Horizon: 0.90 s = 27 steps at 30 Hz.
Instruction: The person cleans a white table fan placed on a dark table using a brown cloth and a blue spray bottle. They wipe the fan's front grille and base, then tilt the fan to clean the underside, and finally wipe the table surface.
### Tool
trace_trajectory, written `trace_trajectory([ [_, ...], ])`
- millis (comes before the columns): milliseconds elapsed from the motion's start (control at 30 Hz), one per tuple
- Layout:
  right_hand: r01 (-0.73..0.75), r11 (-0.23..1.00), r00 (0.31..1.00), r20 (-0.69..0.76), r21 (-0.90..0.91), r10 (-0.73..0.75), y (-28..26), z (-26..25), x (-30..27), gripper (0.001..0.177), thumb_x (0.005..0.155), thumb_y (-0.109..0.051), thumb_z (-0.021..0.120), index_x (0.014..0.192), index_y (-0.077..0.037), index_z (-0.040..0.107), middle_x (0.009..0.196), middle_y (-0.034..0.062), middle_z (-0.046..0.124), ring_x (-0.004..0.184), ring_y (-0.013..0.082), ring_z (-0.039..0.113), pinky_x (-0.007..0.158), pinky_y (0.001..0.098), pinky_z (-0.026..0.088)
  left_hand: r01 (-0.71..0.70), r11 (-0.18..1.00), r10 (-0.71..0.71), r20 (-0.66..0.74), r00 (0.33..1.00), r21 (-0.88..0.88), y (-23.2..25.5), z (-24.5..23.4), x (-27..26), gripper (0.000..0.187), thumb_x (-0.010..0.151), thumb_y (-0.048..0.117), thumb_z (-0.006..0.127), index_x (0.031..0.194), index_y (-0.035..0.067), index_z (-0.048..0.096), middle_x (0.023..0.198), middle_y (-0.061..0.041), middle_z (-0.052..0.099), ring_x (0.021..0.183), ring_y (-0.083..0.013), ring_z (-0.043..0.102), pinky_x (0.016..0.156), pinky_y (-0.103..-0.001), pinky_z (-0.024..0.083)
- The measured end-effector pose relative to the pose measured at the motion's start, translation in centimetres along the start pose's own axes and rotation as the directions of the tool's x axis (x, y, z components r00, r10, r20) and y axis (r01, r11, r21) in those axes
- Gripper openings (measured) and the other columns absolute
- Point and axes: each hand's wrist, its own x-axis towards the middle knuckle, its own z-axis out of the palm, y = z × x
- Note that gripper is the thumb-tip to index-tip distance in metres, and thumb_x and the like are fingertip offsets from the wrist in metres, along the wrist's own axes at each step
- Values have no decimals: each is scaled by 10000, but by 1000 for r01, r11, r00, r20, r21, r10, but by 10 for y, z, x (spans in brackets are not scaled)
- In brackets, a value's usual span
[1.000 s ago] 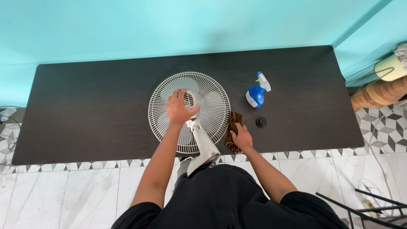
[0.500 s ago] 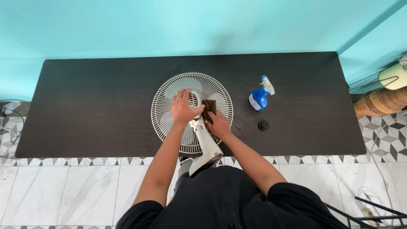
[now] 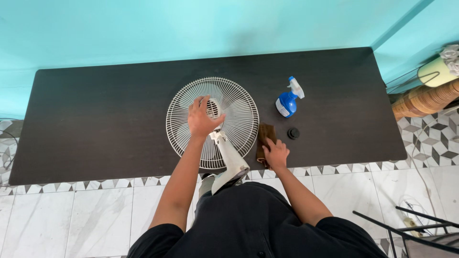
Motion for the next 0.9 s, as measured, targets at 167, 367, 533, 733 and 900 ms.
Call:
trace_trajectory([
  [167, -160, 984, 987, 44, 82, 157, 7, -3, 6, 446, 861, -311, 739, 1297, -230, 687, 1167, 107, 599, 1136, 347, 551, 931, 562, 408, -11, 1000, 11, -10, 1000, 7, -3, -1, 2, 835, 619, 486, 899, 1308, 85, 651, 1318, -149, 600, 1161, -366, 606, 887, -481, 574],
  [367, -89, 867, 983, -95, 490, 155, -32, -11, 41, 432, 856, -279, 690, 1261, -130, 695, 1187, 130, 654, 1121, 345, 633, 962, 427, 502, 35, 998, -37, 60, 997, 45, 0, -6, 4, 868, 630, 521, 894, 1336, 90, 629, 1353, -161, 577, 1191, -390, 587, 895, -493, 563],
  [533, 48, 965, 996, 59, 259, -66, -88, -11, 64, 536, 871, -504, 686, 1337, -239, 678, 1259, 125, 636, 1261, 338, 572, 1090, 498, 451, 70, 996, -75, 111, 991, 52, 0, -5, 3, 865, 642, 516, 873, 1351, 92, 617, 1369, -150, 571, 1214, -375, 579, 925, -489, 554],
  [733, 212, 975, 966, 164, -62, -199, -123, 5, 51, 825, 859, -590, 715, 1553, -328, 353, 1491, 246, 324, 1410, 467, 265, 1055, 766, 251, 30, 998, -33, 49, 998, 58, 1, -4, 2, 863, 639, 501, 876, 1350, 86, 616, 1361, -149, 572, 1204, -380, 581, 945, -496, 542],
  [900, 279, 960, 960, 5, 2, -279, -93, 11, 39, 689, 925, -308, 668, 1568, -331, 421, 1484, 227, 416, 1397, 413, 400, 1066, 671, 354, 60, 998, -61, 76, 995, 19, 3, -5, -1, 861, 664, 502, 858, 1377, 92, 601, 1398, -129, 567, 1222, -353, 585, 959, -478, 554],
])
